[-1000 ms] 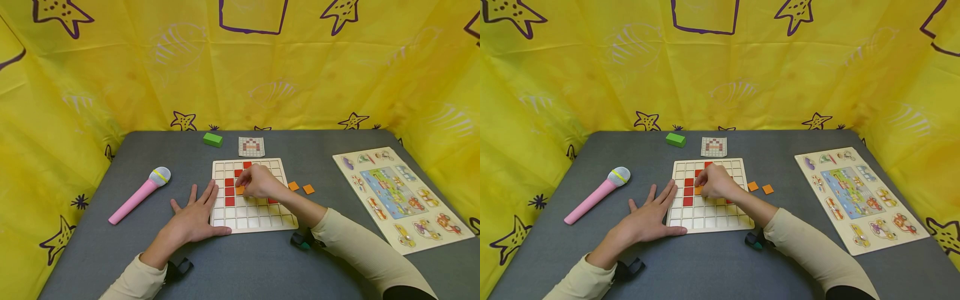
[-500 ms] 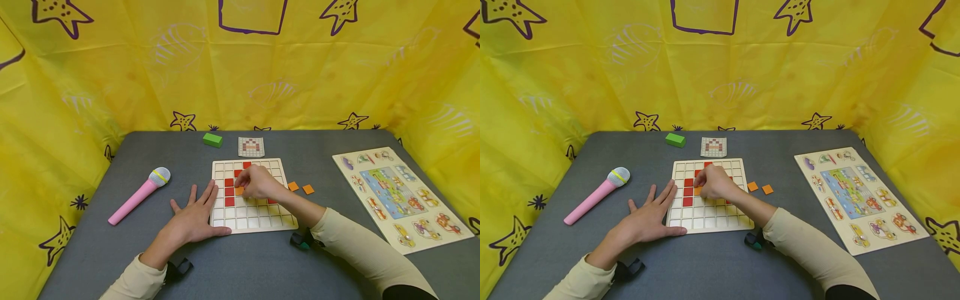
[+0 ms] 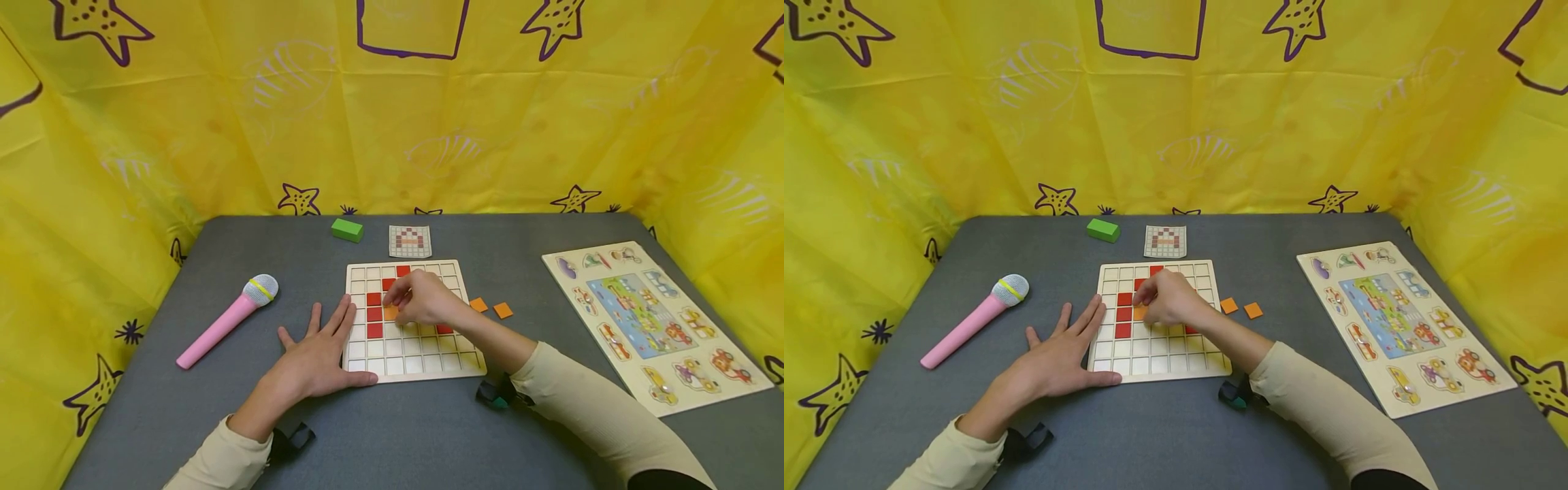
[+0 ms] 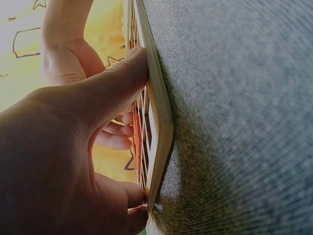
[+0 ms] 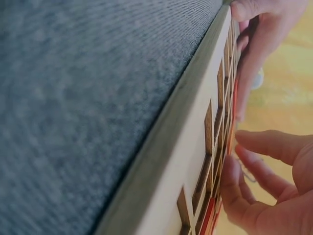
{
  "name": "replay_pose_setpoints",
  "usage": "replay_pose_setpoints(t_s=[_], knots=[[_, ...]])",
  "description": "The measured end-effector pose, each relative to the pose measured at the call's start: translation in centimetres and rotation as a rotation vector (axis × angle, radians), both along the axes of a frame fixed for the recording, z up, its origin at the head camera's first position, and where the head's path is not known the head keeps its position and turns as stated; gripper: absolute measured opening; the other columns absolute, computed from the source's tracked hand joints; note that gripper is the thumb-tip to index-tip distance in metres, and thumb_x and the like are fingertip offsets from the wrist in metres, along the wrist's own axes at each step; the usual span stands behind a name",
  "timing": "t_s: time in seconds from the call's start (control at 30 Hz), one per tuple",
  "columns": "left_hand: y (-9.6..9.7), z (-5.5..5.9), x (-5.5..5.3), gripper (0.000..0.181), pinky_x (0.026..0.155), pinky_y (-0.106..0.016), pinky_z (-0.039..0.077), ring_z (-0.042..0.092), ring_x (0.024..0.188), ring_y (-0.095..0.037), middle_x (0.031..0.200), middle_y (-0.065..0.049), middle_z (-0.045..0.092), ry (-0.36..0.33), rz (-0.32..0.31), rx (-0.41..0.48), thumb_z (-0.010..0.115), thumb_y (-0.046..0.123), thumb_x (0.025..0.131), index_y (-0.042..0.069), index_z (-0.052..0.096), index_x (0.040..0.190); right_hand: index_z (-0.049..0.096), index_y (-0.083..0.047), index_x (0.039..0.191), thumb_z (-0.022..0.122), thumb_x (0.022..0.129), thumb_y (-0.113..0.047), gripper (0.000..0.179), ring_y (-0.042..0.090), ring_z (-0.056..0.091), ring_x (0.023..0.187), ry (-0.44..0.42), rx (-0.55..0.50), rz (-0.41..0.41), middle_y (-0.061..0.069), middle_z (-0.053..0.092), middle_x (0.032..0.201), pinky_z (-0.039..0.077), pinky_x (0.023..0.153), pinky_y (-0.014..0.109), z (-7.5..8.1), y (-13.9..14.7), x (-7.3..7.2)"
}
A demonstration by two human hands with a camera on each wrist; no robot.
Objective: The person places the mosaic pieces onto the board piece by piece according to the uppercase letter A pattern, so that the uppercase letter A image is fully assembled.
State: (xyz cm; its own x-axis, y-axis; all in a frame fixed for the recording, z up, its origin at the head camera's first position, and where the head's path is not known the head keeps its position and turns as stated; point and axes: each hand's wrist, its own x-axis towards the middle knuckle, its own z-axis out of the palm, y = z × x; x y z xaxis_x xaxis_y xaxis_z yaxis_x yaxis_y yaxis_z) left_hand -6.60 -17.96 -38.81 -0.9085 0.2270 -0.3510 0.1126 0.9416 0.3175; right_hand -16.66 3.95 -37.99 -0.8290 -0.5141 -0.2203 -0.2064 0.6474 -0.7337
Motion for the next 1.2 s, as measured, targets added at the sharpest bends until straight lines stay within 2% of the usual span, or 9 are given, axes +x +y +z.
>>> replay_pose_setpoints(t_s=[0.2,0.43,0.63,0.8,1.0,1.2], knots=[[0.0,-0.1,0.0,0.126,0.097,-0.096,0.001,0.001,0.158,-0.053,0.178,0.002,-0.002,0.0,0.002,-0.001,0.071,0.08,0.078,0.017,0.011,0.169,0.081,-0.011,0.1,0.087,0.076,0.0,0.027,0.015,0.065,0.08,0.002,-0.041,0.019,0.003,0.076,0.092,0.054,0.074,0.026,0.0,0.7,0.2],[0.0,-0.1,0.0,0.127,0.097,-0.096,0.001,0.0,0.159,-0.053,0.178,0.002,-0.002,-0.004,0.005,0.0,0.071,0.081,0.078,0.018,0.01,0.169,0.081,-0.012,0.103,0.084,0.081,-0.004,0.023,0.017,0.067,0.084,-0.014,-0.068,-0.032,0.002,0.075,0.093,0.055,0.071,0.029,0.6,2.1,0.1],[0.0,0.0,0.0,0.127,0.097,-0.095,0.0,0.0,0.159,-0.053,0.178,0.002,-0.003,-0.007,0.006,-0.001,0.071,0.081,0.078,0.017,0.011,0.169,0.082,-0.011,0.102,0.083,0.081,-0.003,0.023,0.019,0.067,0.083,-0.007,-0.094,-0.055,0.004,0.075,0.092,0.055,0.067,0.029,0.9,3.7,-0.1],[0.0,-0.1,0.1,0.127,0.098,-0.095,0.0,0.0,0.159,-0.052,0.178,0.002,-0.003,-0.007,0.007,0.003,0.072,0.08,0.078,0.018,0.01,0.169,0.082,-0.009,0.103,0.082,0.082,-0.005,0.021,0.021,0.068,0.084,0.025,-0.082,-0.084,0.008,0.076,0.098,0.055,0.067,0.03,1.1,5.1,-0.1],[0.0,-0.1,0.1,0.126,0.097,-0.095,0.0,-0.001,0.159,-0.051,0.178,0.002,-0.003,-0.005,0.006,0.007,0.072,0.079,0.078,0.018,0.01,0.169,0.082,-0.009,0.106,0.083,0.083,-0.006,0.024,0.023,0.066,0.085,0.047,-0.043,-0.12,0.008,0.076,0.097,0.054,0.07,0.032,1.6,6.9,-0.2],[0.0,-0.1,0.1,0.127,0.097,-0.096,0.0,-0.001,0.159,-0.051,0.178,0.002,-0.003,-0.001,0.003,0.006,0.072,0.08,0.078,0.018,0.01,0.169,0.081,-0.009,0.107,0.082,0.082,-0.005,0.025,0.021,0.065,0.086,0.061,-0.021,-0.147,0.01,0.076,0.099,0.052,0.063,0.031,1.3,9.0,-0.5]])
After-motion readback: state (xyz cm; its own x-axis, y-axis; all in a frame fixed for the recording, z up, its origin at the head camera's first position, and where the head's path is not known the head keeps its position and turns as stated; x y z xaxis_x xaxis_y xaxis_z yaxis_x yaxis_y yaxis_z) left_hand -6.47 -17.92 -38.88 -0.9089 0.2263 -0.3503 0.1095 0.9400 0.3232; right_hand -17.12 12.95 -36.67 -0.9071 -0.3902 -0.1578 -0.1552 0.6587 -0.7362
